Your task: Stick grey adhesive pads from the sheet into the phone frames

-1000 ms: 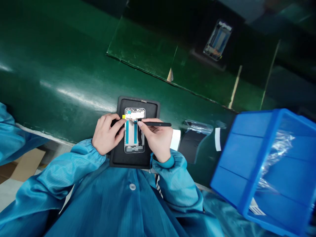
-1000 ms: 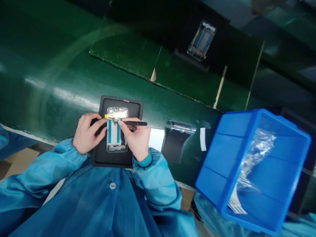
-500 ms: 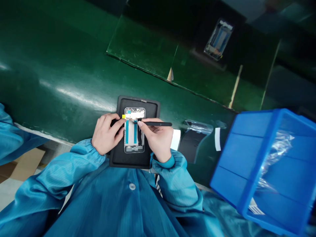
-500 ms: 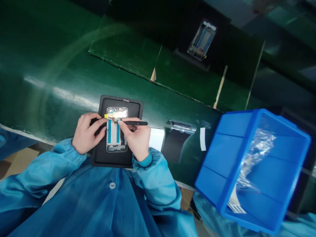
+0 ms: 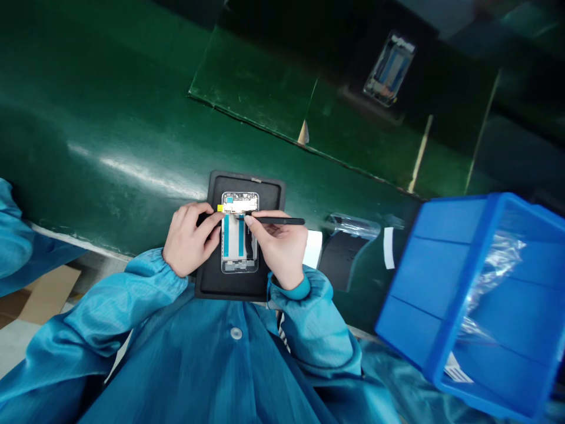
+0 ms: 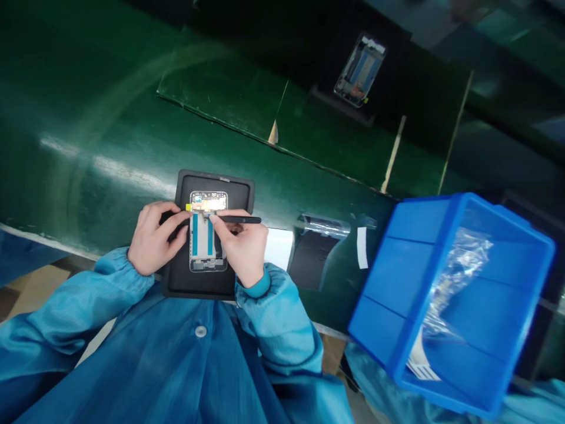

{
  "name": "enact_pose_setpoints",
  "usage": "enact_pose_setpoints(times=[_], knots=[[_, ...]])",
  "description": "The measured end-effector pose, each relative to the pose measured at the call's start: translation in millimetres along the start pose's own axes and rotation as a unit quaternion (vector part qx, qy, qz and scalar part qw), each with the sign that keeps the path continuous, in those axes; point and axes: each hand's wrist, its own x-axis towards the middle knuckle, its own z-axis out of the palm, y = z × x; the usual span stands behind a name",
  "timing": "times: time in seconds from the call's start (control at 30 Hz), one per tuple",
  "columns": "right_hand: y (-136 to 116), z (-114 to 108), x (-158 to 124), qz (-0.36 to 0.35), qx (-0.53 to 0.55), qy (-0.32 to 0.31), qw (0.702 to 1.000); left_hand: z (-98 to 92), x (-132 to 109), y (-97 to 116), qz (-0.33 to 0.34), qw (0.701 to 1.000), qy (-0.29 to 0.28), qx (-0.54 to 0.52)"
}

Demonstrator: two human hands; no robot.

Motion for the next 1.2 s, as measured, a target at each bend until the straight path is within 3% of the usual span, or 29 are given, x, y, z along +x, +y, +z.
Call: enact_pose_setpoints(times=[0.67, 1.2], knots=[[2.6, -0.6, -0.8, -0.013, -0.019, -0.001, 1.0, -1.5, -0.1, 1.8, 0.016, 1.0, 0.006, 0.023], [5.1, -0.5, -1.8, -0.018, -0.041, -0.004, 0.999, -8.2, 5.6, 4.8, 0.064, 0.991, -0.059, 0.104]])
